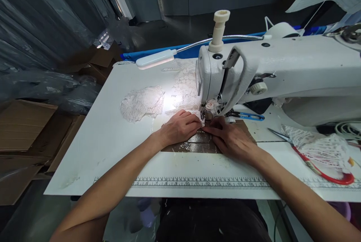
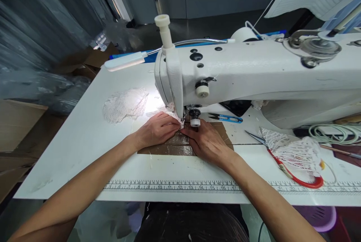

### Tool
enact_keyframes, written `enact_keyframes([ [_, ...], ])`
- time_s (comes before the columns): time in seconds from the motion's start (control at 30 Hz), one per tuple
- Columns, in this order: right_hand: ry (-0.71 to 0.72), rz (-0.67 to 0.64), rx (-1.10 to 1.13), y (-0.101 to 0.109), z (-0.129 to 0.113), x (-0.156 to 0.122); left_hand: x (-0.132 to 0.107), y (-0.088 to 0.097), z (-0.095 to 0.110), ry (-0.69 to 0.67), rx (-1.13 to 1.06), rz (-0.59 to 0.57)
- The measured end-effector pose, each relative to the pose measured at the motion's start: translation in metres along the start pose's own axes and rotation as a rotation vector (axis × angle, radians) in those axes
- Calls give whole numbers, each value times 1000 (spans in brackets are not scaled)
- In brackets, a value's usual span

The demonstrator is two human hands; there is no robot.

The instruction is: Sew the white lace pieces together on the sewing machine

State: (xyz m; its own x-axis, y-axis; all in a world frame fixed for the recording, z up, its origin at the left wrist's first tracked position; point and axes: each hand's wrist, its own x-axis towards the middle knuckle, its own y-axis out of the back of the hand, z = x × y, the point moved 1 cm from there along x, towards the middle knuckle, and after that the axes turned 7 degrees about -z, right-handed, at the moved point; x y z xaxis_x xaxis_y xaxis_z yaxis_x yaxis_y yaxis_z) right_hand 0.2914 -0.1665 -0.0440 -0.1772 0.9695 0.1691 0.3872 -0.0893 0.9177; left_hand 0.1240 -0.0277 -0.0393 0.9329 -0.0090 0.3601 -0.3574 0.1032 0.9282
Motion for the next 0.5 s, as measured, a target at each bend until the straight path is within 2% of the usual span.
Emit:
enact_keyframes([
  [0.1,-9,-18,41,2,0,-1,1,1,1,-5,34,-13],
  [0.27,-121,15,147,5,4,-4,1,3,3,-11,72,-44],
  [0.5,-26,-35,135,-3,8,-2,1,3,4,-26,101,-23],
])
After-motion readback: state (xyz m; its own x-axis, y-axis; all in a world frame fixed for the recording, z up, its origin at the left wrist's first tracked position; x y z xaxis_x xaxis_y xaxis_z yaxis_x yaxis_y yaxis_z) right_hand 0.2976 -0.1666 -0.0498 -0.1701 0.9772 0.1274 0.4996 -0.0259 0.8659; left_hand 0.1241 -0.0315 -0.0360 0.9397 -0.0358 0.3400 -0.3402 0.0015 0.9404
